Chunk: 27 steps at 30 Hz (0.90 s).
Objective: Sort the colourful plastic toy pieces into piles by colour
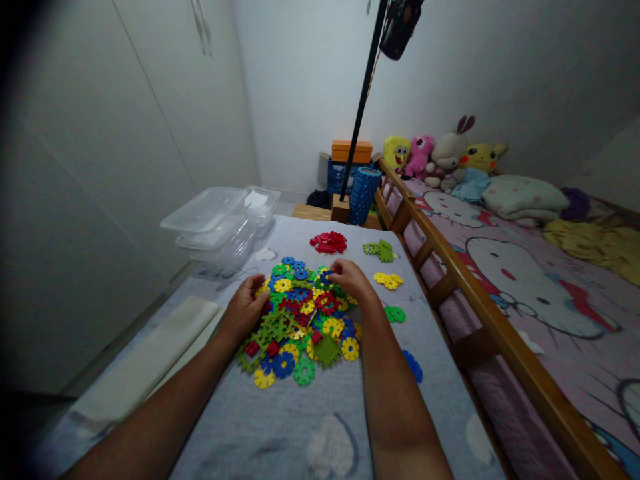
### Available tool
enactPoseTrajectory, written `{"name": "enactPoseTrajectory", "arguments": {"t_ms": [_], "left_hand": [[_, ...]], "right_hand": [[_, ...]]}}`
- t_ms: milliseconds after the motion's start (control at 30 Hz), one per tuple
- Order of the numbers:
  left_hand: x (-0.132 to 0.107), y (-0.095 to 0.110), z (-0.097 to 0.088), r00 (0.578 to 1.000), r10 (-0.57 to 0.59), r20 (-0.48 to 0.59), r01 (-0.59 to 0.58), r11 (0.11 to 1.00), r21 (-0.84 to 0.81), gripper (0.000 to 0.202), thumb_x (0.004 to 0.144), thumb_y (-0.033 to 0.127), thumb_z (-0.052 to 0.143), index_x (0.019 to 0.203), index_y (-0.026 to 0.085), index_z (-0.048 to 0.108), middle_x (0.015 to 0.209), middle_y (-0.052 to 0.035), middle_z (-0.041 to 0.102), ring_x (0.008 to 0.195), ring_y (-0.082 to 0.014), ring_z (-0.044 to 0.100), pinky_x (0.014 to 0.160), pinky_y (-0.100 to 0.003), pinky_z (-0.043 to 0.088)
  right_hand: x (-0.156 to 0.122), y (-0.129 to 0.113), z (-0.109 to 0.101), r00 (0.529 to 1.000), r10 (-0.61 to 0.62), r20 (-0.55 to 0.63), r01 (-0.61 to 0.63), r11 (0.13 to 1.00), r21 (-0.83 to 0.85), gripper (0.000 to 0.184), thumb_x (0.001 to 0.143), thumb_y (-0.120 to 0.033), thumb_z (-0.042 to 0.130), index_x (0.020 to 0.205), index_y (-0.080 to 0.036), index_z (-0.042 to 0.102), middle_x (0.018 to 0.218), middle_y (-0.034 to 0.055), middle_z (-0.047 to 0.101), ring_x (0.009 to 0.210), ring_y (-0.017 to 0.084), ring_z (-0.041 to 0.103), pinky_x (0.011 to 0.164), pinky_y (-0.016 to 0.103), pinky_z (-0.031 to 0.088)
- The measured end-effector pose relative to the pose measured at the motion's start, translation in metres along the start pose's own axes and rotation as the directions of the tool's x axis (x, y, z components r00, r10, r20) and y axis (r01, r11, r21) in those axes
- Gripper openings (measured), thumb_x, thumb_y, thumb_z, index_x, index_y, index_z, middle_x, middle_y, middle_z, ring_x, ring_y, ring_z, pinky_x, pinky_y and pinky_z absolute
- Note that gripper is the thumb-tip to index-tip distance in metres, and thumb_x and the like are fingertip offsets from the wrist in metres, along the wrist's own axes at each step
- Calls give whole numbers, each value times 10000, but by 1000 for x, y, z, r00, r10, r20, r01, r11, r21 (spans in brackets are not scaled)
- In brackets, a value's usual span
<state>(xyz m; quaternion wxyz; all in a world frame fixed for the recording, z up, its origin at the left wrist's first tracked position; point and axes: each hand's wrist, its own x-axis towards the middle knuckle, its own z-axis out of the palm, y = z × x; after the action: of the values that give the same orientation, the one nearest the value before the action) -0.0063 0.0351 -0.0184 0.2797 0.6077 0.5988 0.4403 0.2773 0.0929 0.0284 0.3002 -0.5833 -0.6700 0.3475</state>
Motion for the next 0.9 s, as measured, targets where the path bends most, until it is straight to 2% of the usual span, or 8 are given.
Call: {"name": "enactPoseTrajectory", "arguments": {"t_ms": [100, 167, 333, 500, 700, 800, 900], "left_hand": [[0, 0, 0, 1000, 4, 4, -4, 1000, 0, 405, 847, 355, 552, 1215, 188, 573, 1251, -130, 656, 1198, -271, 618, 1048, -458, 484], [0, -1, 0, 1000, 7, 3, -7, 1000, 5, 401, 841, 344, 555, 1210, 188, 576, 1244, -130, 659, 1197, -271, 617, 1049, -459, 483], [0, -1, -1, 1000, 18, 2, -18, 1000, 7, 397, 834, 343, 556, 1200, 193, 581, 1228, -126, 664, 1181, -272, 625, 1042, -460, 487], [0, 2, -2, 1000, 10, 18, -10, 1000, 23, 410, 833, 356, 551, 1203, 181, 578, 1230, -137, 662, 1174, -277, 628, 1037, -461, 489], [1, 0, -1, 1000, 13, 21, -14, 1000, 16, 407, 830, 352, 549, 1200, 185, 575, 1226, -132, 660, 1166, -268, 629, 1033, -452, 491], [1, -1, 0, 999, 19, 30, -20, 1000, 23, 418, 824, 369, 553, 1195, 179, 577, 1220, -131, 662, 1159, -265, 632, 1030, -437, 495], [2, 0, 0, 1000, 16, 26, -17, 999, 35, 420, 813, 370, 561, 1189, 186, 584, 1227, -124, 665, 1156, -259, 633, 1043, -423, 487]], "right_hand": [[-4, -2, 0, 998, 67, 16, -68, 996, 56, 95, 683, -191, 612, 745, -210, 543, 601, -58, 574, 569, 129, 532, 563, 233, 363], [-7, -3, 2, 996, 87, -31, -86, 995, 43, 90, 703, -199, 599, 749, -218, 524, 595, -58, 578, 558, 132, 541, 559, 236, 361], [-18, -1, 1, 969, -38, -242, 10, 993, -114, 86, 718, -250, 596, 708, -219, 517, 615, -53, 542, 609, 134, 500, 579, 245, 332], [-47, 5, -31, 949, -55, -311, 31, 996, -83, 128, 705, -319, 623, 716, -208, 559, 645, -32, 549, 627, 143, 502, 604, 266, 360], [-99, 28, -81, 949, 108, -295, -98, 994, 49, 243, 667, -362, 667, 838, -194, 634, 661, -13, 615, 602, 148, 539, 575, 262, 402], [-122, 45, -96, 921, 170, -349, -153, 985, 74, 258, 647, -373, 681, 825, -188, 652, 676, -4, 631, 600, 147, 547, 562, 256, 406], [-139, 56, -101, 896, 223, -384, -207, 975, 83, 236, 627, -360, 685, 782, -184, 664, 666, 1, 632, 598, 150, 545, 550, 254, 393]]}}
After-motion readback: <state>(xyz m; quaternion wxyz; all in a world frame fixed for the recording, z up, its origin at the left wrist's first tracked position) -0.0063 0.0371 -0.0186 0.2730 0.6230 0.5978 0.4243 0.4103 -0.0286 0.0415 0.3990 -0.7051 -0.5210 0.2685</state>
